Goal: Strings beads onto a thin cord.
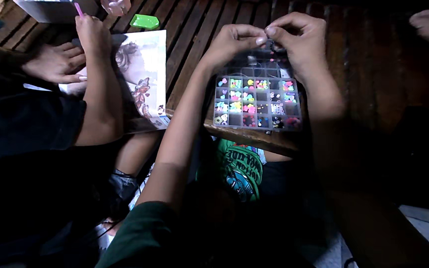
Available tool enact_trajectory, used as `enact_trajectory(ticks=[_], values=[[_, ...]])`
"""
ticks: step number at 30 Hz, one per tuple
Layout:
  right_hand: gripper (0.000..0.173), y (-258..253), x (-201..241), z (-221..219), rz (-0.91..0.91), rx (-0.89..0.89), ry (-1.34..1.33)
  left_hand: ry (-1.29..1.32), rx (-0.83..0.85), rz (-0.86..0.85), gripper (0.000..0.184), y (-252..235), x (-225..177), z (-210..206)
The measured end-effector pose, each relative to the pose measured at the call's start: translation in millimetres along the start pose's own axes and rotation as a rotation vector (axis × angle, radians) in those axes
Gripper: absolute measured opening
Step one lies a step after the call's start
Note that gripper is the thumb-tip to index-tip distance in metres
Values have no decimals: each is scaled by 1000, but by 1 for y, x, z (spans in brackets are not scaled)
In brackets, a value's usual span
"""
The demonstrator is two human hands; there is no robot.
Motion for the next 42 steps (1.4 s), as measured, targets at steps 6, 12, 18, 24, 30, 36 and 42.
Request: enact_trajectory(ticks=[6, 12, 18, 24, 30, 36, 42], values=[[12, 2, 1, -1, 5, 5, -33, -30, -61, -14, 8, 1, 0, 2], [18, 2, 4, 0, -52, 43, -1, -286, -350, -100, 14, -3, 12, 21], [21, 3, 8, -2, -83, 115, 25, -414, -371, -105, 16, -3, 16, 22], [24, 4, 6, 2, -88, 102, 36, -557, -359, -88, 17, 0, 14, 22], [19, 6, 8, 3, -87, 221, 120, -706, -339, -86, 22, 1, 13, 21], [14, 11, 19, -2, 2, 283, 130, -718, -331, -104, 22, 0, 13, 19], [16, 24, 34, -3, 61, 298, 239, -734, -299, -117, 22, 0, 14, 16]])
Point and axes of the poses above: each hand's wrist, its own y-axis away from the middle knuckle, its own z-axis out of the back of the hand, x = y × z, the point moved 2 cm from there along -y, towards the middle knuckle, and after that the axes turned 6 degrees about y, right-handed, at the moved point
